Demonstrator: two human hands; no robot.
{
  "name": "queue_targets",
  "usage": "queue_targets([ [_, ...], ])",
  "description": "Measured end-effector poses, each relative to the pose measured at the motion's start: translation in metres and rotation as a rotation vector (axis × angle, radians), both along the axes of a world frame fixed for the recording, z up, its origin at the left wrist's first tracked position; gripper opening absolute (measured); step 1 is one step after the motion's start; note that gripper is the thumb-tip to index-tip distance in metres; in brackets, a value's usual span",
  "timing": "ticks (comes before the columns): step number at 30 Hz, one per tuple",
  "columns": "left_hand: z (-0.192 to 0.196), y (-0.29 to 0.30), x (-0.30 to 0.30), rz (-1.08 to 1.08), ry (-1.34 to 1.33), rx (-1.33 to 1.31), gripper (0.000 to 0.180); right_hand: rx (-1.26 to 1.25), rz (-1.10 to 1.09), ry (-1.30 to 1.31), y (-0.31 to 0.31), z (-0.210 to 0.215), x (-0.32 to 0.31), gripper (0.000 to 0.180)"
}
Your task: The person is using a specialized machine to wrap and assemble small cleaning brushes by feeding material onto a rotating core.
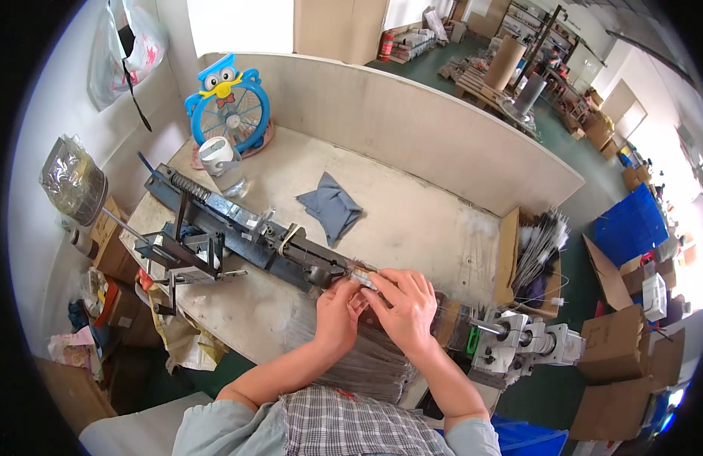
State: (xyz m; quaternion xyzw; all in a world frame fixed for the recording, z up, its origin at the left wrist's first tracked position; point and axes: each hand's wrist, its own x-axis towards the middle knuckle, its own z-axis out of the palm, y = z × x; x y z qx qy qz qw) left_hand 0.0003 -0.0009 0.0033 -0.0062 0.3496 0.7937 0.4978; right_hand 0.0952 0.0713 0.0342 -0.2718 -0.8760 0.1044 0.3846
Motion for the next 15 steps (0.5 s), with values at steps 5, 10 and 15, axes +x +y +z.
queue_targets([
  [5,0.008,0.0,0.002,-0.017,0.044,-0.004,0.003,-0.009,0.018,-0.046,0.003,0.005,0.0,0.021],
  [10,-0.003,0.003,-0.001,-0.032,0.047,0.004,0.012,-0.019,0.024,-0.073,0.007,0.005,0.001,0.021],
  [15,-0.004,0.002,-0.004,-0.057,0.075,0.006,0.019,-0.025,0.008,-0.084,0.001,0.025,0.001,0.02],
])
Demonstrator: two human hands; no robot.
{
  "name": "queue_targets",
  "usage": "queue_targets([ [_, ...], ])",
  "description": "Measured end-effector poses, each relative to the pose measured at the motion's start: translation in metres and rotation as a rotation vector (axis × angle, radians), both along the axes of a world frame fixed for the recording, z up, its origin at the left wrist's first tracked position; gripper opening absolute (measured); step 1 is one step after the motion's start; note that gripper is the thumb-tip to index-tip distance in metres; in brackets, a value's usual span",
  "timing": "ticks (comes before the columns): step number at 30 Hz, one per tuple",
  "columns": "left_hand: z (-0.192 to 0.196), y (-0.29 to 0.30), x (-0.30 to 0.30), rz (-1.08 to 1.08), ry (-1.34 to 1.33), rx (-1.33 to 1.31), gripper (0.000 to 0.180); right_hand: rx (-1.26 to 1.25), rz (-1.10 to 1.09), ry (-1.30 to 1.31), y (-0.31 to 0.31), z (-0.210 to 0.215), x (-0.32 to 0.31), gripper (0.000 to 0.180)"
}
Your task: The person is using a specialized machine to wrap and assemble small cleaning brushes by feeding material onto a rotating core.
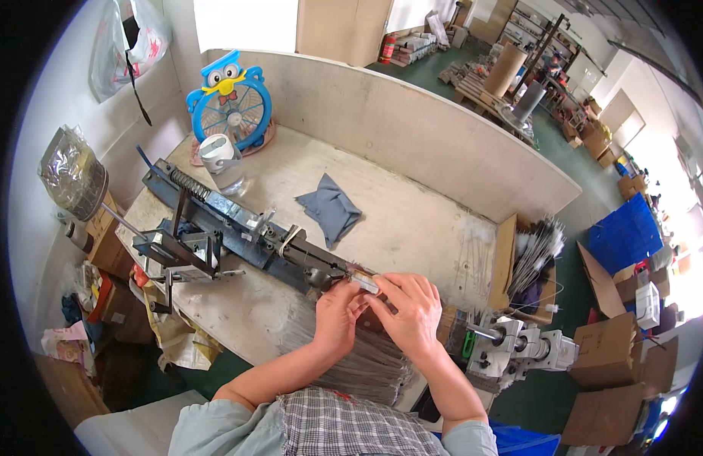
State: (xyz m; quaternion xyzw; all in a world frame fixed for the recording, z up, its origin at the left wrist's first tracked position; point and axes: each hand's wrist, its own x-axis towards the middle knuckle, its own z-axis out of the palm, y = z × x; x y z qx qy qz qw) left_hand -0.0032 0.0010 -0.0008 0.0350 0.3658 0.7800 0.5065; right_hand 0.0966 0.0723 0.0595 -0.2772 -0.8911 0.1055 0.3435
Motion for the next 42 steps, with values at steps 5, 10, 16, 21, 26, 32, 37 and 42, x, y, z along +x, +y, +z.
queue_targets([
  [5,0.005,-0.009,-0.004,-0.03,-0.051,-0.01,0.047,0.038,-0.04,-0.185,0.0,-0.009,0.012,0.015],
  [10,0.005,-0.015,-0.003,-0.094,-0.006,-0.051,0.062,-0.049,0.035,-0.125,-0.002,-0.012,0.022,0.014],
  [16,0.009,-0.014,-0.009,-0.211,0.108,-0.117,0.056,-0.15,0.014,-0.032,0.009,-0.008,0.031,0.016],
  [21,0.013,-0.038,-0.022,-0.341,0.271,-0.237,0.042,-0.32,0.008,-0.093,-0.002,-0.014,0.078,0.011],
  [26,-0.077,-0.137,-0.156,0.208,0.223,-0.296,0.036,-0.518,-0.006,-0.425,-0.038,-0.049,0.12,0.022],
  [32,-0.147,-0.087,-0.168,0.073,0.053,-0.142,0.027,-0.576,0.015,-0.314,-0.045,-0.104,0.116,0.009],
  [37,-0.183,-0.073,-0.194,-0.068,0.084,-0.139,0.021,-0.53,-0.068,-0.247,-0.051,-0.102,0.115,0.006],
  [42,-0.211,-0.061,-0.2,-0.175,0.129,-0.18,0.016,-0.531,-0.174,-0.155,-0.052,-0.112,0.118,0.007],
])
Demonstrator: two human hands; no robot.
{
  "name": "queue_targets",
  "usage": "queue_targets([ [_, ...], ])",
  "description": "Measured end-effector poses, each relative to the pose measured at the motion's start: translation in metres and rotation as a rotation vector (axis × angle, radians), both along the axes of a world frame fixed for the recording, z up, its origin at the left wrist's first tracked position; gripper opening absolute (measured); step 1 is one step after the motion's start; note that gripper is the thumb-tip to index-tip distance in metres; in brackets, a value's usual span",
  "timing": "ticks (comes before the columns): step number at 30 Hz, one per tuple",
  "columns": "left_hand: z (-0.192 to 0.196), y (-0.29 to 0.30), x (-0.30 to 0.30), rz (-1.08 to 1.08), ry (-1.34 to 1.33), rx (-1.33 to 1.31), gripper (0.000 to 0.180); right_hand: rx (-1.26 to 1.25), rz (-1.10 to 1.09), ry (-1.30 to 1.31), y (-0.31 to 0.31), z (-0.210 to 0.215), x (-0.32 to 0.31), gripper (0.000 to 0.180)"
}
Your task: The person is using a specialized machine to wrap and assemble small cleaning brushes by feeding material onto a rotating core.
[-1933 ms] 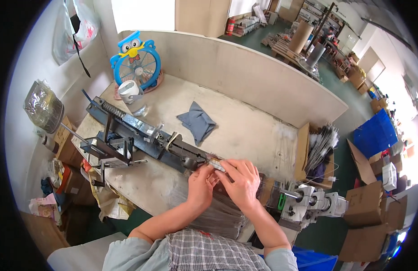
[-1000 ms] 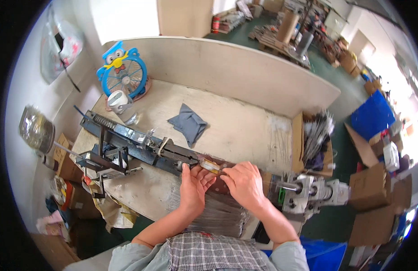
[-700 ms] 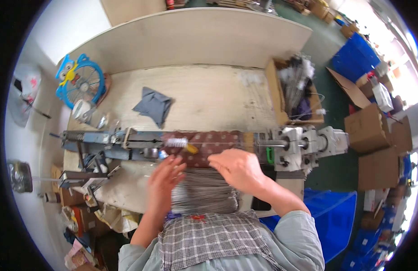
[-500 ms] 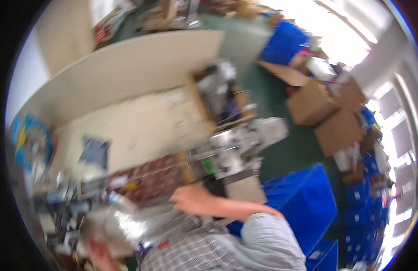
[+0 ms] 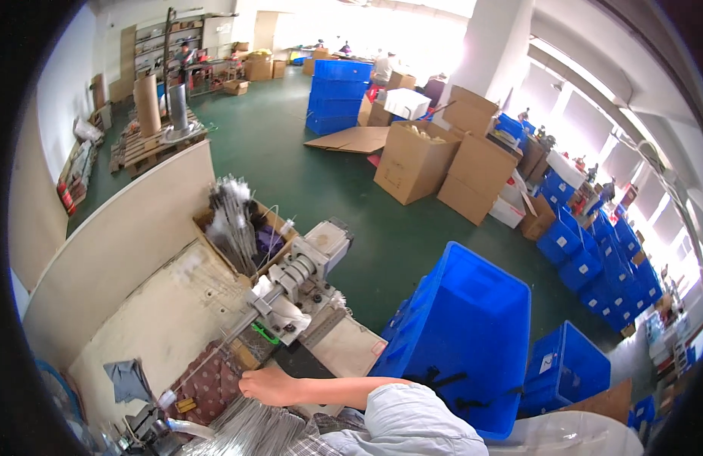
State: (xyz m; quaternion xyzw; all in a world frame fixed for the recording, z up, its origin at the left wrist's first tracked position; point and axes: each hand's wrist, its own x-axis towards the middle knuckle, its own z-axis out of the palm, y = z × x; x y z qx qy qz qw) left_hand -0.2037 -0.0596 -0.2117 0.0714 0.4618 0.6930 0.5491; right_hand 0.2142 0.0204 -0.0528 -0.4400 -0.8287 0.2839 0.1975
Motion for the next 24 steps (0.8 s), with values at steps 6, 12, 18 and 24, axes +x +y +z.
queue_targets([
  [6,-0.005,0.056,0.001,-0.204,0.106,-0.023,0.011,0.176,-0.115,0.076,-0.004,-0.012,0.009,0.009],
  [12,-0.001,0.121,0.038,-0.464,0.212,-0.043,0.01,0.358,-0.346,-0.056,-0.038,0.005,0.034,0.008],
  [18,0.154,0.083,0.156,-0.318,-0.262,-0.255,0.017,0.413,-0.396,-0.206,-0.054,0.001,0.032,0.012],
  [24,0.154,0.103,0.172,-0.64,-0.459,-0.033,0.017,0.385,-0.532,-0.346,-0.078,0.002,0.029,0.007],
])
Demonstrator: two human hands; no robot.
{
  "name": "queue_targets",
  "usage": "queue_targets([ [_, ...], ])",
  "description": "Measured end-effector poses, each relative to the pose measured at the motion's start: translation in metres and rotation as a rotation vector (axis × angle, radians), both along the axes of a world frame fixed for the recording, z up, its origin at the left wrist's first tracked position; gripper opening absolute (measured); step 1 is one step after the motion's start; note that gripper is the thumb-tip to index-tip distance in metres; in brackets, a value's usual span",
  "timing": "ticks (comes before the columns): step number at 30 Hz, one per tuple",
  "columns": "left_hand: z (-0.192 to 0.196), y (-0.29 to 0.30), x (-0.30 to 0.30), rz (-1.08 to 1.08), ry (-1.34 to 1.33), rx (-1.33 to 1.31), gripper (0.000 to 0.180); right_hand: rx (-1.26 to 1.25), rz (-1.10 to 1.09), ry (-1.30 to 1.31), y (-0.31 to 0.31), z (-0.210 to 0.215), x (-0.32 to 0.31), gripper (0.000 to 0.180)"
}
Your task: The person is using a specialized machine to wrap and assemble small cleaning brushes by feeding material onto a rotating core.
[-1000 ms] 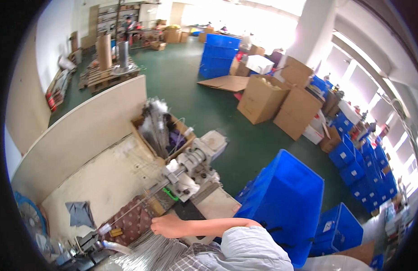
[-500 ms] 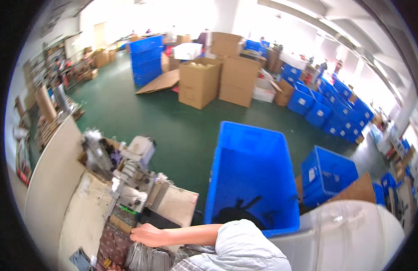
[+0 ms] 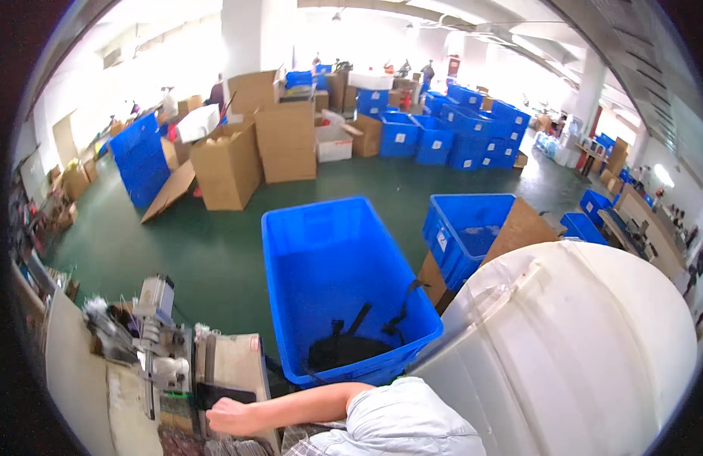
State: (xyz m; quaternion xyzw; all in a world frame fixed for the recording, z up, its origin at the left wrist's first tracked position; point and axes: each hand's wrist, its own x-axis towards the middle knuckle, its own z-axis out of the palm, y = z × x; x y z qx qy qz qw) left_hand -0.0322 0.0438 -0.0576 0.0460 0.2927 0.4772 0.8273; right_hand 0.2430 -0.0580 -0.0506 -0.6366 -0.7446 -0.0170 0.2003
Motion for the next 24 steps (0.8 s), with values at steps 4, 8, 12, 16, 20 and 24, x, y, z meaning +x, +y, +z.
queue_targets([
  [4,0.021,0.001,0.028,-0.219,-0.177,0.139,0.02,0.005,0.032,-0.031,0.008,0.001,-0.006,0.009],
  [8,0.045,-0.019,0.039,-0.34,-0.332,0.262,0.022,0.028,0.081,-0.042,0.006,-0.002,-0.012,0.009],
  [12,0.071,-0.047,0.015,-0.307,-0.398,0.378,0.025,-0.087,0.098,0.076,-0.001,-0.014,0.005,0.013],
  [16,0.068,-0.103,-0.048,0.003,-0.352,0.448,0.025,-0.259,0.184,0.054,-0.011,0.017,-0.006,0.009],
  [20,0.083,-0.114,0.024,0.172,0.397,0.312,0.02,-0.364,0.077,0.052,-0.026,0.043,0.009,0.014],
  [24,0.095,-0.092,0.048,0.047,0.822,0.857,0.013,-0.333,0.133,0.004,-0.024,0.045,0.011,0.011],
])
